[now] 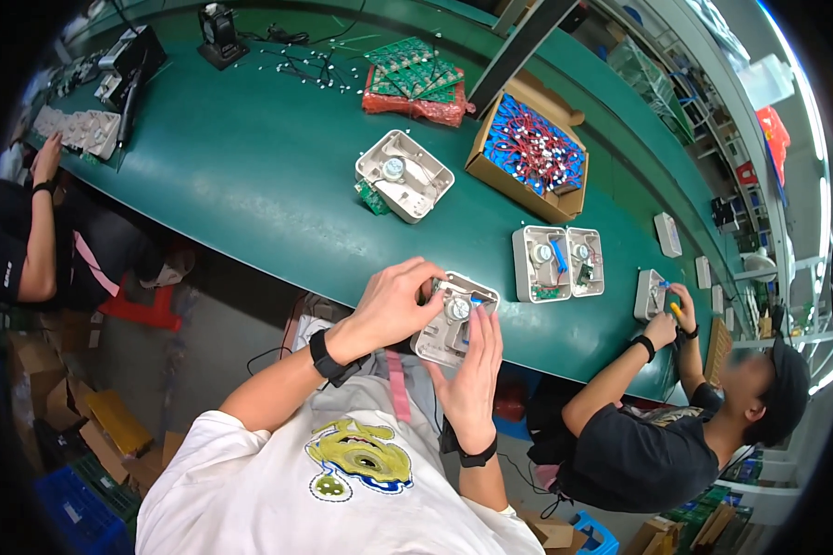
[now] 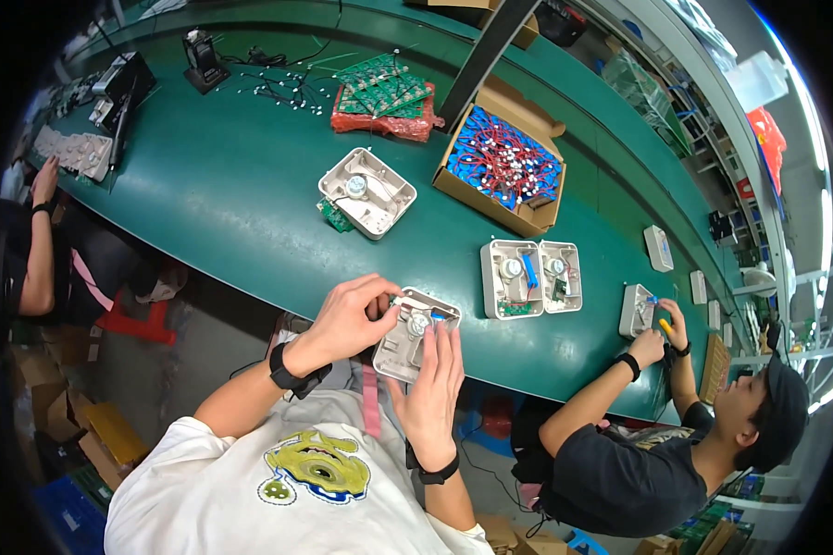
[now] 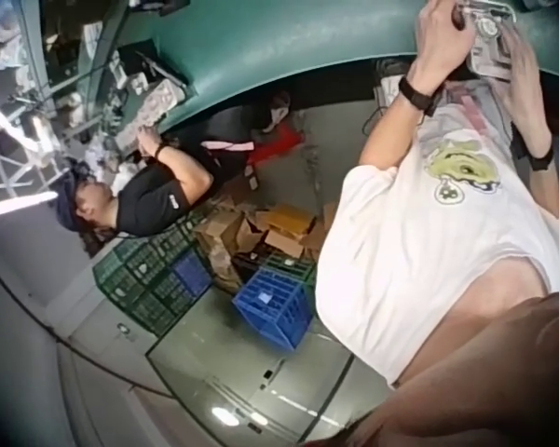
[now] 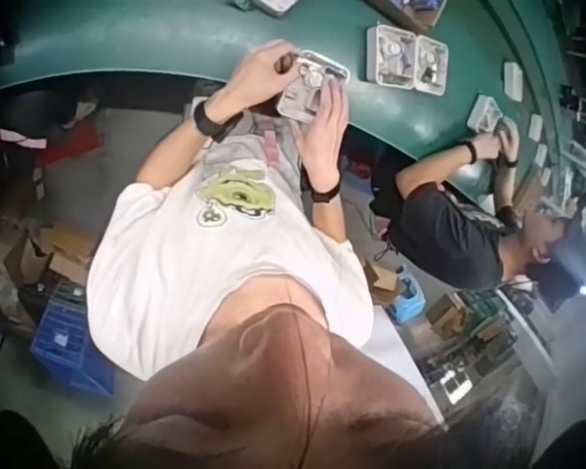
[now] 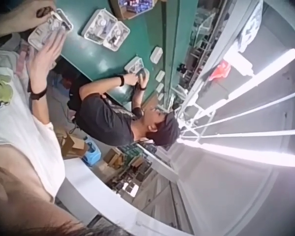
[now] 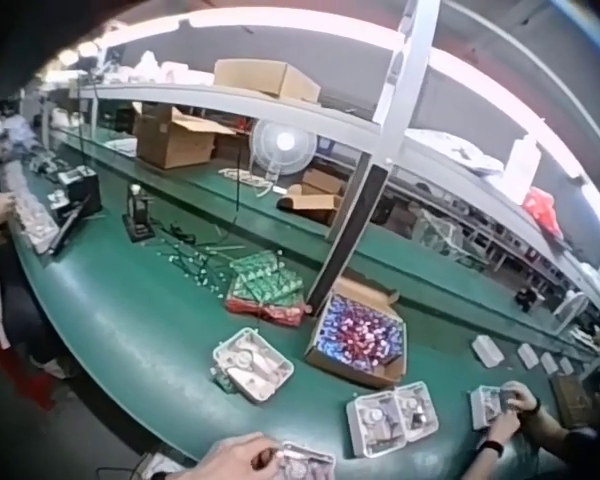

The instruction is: The person assembles electronic devices by picking up a battery and a circuit board to fit them into a plastic housing. They connect the wires, press the components into place, and set the unit aside before starting another.

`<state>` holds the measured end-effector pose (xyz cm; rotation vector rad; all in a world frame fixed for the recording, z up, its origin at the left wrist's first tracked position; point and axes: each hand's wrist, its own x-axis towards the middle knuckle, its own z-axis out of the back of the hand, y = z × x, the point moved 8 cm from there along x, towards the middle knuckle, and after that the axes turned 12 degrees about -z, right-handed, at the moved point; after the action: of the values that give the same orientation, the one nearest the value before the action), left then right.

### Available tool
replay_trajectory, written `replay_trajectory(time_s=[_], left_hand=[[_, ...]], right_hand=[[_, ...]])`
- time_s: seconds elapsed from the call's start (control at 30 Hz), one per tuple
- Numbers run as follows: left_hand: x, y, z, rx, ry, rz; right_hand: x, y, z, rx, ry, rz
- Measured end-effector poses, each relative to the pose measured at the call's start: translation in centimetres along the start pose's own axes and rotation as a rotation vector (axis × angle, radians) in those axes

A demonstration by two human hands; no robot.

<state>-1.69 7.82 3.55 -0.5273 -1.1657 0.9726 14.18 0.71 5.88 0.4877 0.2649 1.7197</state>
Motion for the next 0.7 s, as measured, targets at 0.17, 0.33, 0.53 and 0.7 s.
replay_trajectory(time_s=[0.17, 0.33, 0.53, 0.7], left_hand=[[-0.2, -1.2, -1.0, -0.077, 0.126, 0.335], [-1.7, -1.8, -0.8, -0.001, -0.047, 0.179], [-3.5, -3.3, -1.5, 0.073, -0.156, -0.047], [-3.4, -4.8, -1.4, 0.339, 0.031, -0.27]], right_hand=[[0.6, -1.1, -0.1, 0.116, -0.093, -0.011], [1.0, -0.7, 0.2, 0.151, -0.138, -0.021], [1.1, -1.0, -0.1, 0.163, -0.172, -0.059], [1.2, -1.6, 0.0, 0.145, -0.152, -0.078]])
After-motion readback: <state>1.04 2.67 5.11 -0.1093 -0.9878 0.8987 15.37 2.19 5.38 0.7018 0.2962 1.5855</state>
